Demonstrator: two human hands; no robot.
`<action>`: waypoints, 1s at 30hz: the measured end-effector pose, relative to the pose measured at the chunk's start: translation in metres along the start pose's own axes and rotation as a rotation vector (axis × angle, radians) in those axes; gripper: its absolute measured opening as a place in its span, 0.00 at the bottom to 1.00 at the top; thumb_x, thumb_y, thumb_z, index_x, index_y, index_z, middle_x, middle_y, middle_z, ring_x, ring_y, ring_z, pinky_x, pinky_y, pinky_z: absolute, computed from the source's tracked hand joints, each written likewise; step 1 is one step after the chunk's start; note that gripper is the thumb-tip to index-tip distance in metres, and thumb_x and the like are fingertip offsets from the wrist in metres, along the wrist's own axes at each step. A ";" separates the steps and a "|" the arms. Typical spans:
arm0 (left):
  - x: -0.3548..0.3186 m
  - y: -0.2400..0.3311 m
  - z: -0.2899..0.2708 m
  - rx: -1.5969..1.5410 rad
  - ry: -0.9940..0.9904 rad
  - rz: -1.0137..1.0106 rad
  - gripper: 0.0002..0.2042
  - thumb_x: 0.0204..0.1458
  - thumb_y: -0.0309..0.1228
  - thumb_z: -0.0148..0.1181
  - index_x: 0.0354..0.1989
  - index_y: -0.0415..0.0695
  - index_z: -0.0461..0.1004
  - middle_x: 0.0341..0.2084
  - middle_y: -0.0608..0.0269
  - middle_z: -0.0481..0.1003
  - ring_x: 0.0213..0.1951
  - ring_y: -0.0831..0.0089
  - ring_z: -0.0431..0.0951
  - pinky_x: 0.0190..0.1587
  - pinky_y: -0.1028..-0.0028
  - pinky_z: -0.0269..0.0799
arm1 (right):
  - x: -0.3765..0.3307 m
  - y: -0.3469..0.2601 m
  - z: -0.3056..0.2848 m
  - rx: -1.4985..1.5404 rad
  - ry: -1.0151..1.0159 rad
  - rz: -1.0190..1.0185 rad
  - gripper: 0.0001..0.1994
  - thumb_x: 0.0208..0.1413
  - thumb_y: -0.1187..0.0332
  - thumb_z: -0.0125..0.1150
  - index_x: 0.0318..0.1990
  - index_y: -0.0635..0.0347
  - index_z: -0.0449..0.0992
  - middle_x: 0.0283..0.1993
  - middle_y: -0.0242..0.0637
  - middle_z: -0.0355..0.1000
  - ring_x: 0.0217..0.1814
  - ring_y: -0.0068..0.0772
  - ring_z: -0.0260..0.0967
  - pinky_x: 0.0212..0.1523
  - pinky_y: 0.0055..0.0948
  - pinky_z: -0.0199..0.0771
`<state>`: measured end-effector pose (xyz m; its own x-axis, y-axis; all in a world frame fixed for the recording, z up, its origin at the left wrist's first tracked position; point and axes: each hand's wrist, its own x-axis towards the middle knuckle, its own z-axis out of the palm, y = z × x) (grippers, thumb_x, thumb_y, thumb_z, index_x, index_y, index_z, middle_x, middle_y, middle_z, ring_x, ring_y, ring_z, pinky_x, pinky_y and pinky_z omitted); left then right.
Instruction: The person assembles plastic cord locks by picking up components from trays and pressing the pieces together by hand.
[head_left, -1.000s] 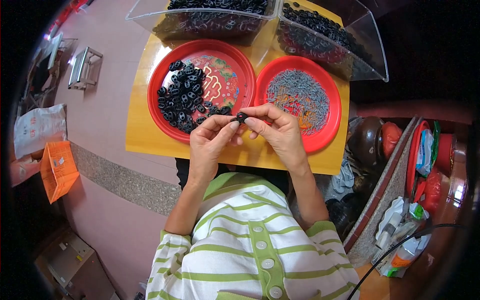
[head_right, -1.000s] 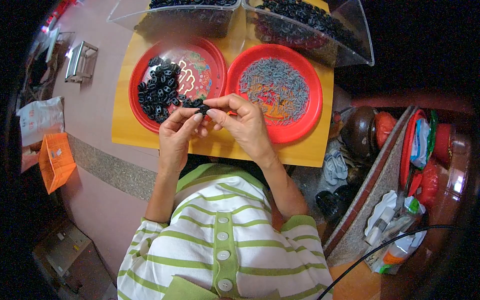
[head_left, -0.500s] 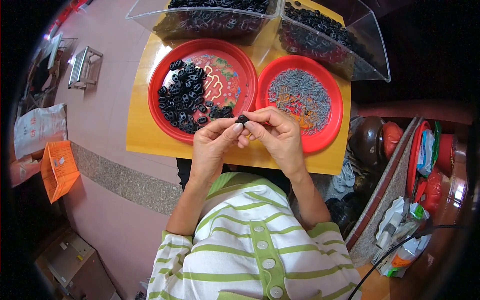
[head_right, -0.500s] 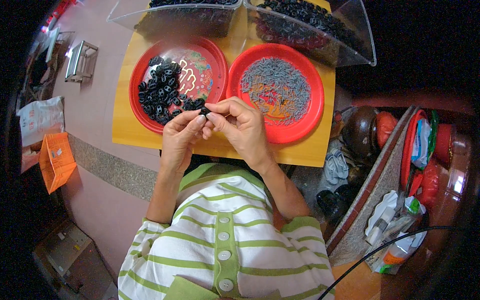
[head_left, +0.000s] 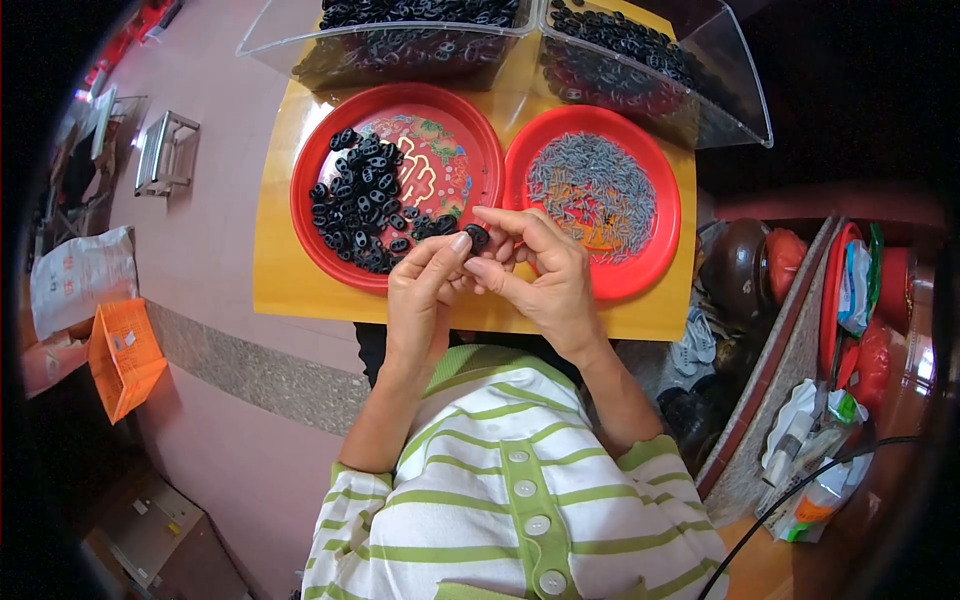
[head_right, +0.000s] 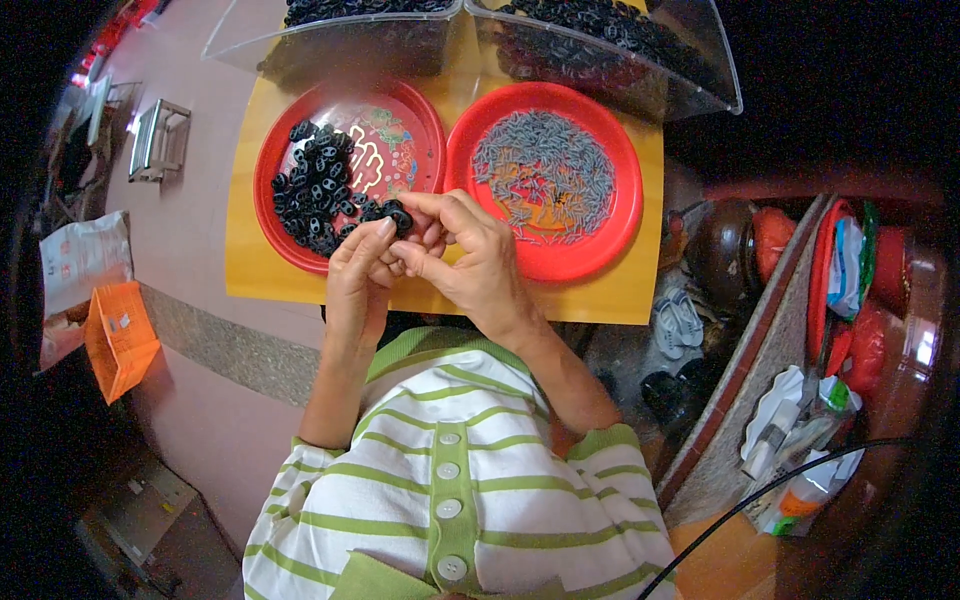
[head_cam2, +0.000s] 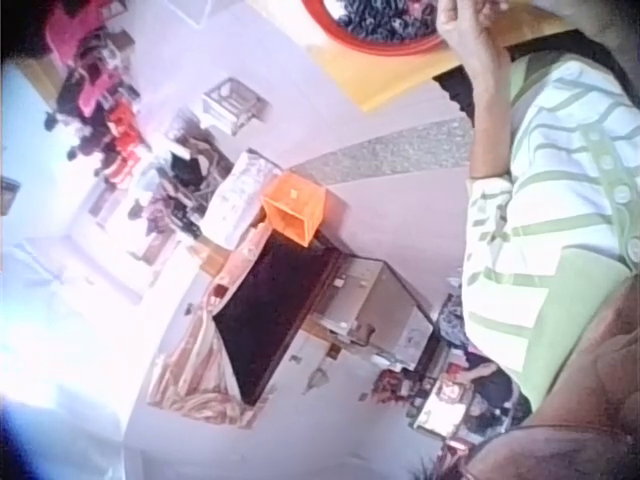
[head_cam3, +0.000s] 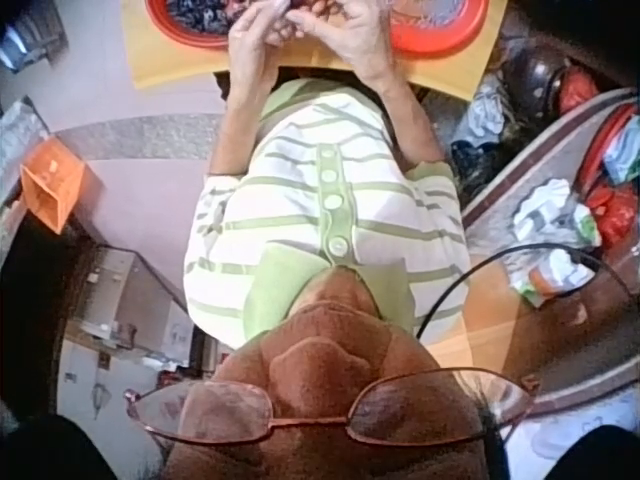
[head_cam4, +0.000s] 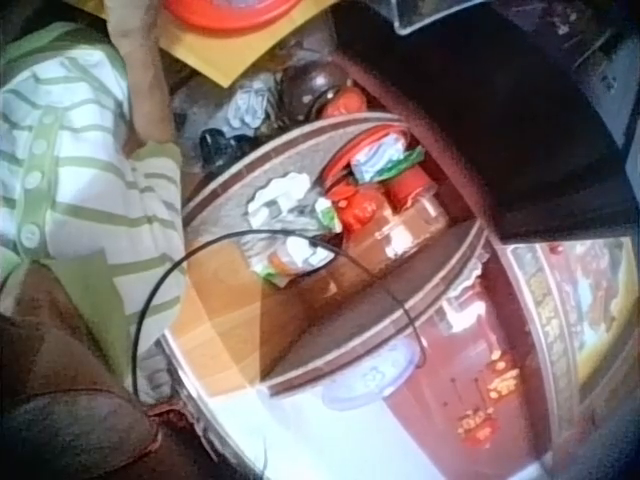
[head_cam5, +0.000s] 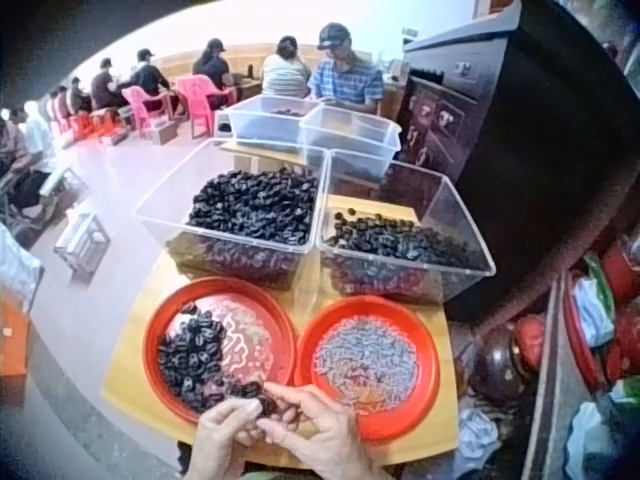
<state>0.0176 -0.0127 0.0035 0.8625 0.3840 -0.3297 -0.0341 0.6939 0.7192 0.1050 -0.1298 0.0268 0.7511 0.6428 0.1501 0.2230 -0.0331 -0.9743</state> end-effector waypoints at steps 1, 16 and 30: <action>0.000 -0.003 0.001 -0.064 0.006 -0.020 0.07 0.54 0.28 0.55 0.37 0.36 0.74 0.27 0.61 0.76 0.28 0.77 0.74 0.33 0.79 0.70 | 0.002 0.000 0.000 -0.095 0.031 -0.067 0.15 0.44 0.77 0.65 0.42 0.63 0.74 0.33 0.34 0.68 0.28 0.20 0.67 0.29 0.20 0.69; -0.002 -0.011 0.008 0.377 -0.153 0.470 0.12 0.52 0.17 0.52 0.45 0.35 0.72 0.40 0.61 0.70 0.42 0.78 0.70 0.45 0.81 0.65 | -0.007 0.010 -0.014 0.234 -0.012 0.034 0.12 0.44 0.76 0.66 0.37 0.66 0.74 0.32 0.29 0.68 0.30 0.15 0.63 0.31 0.16 0.65; -0.001 -0.030 0.007 0.251 -0.154 0.380 0.08 0.53 0.20 0.54 0.41 0.35 0.73 0.35 0.59 0.71 0.32 0.79 0.72 0.34 0.83 0.68 | -0.022 0.017 -0.017 0.435 -0.078 0.179 0.09 0.54 0.77 0.57 0.42 0.66 0.70 0.37 0.33 0.68 0.34 0.16 0.67 0.30 0.15 0.67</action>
<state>0.0213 -0.0385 -0.0133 0.8781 0.4740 0.0662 -0.2549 0.3461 0.9029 0.1028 -0.1580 0.0094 0.7016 0.7122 -0.0232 -0.1988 0.1644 -0.9662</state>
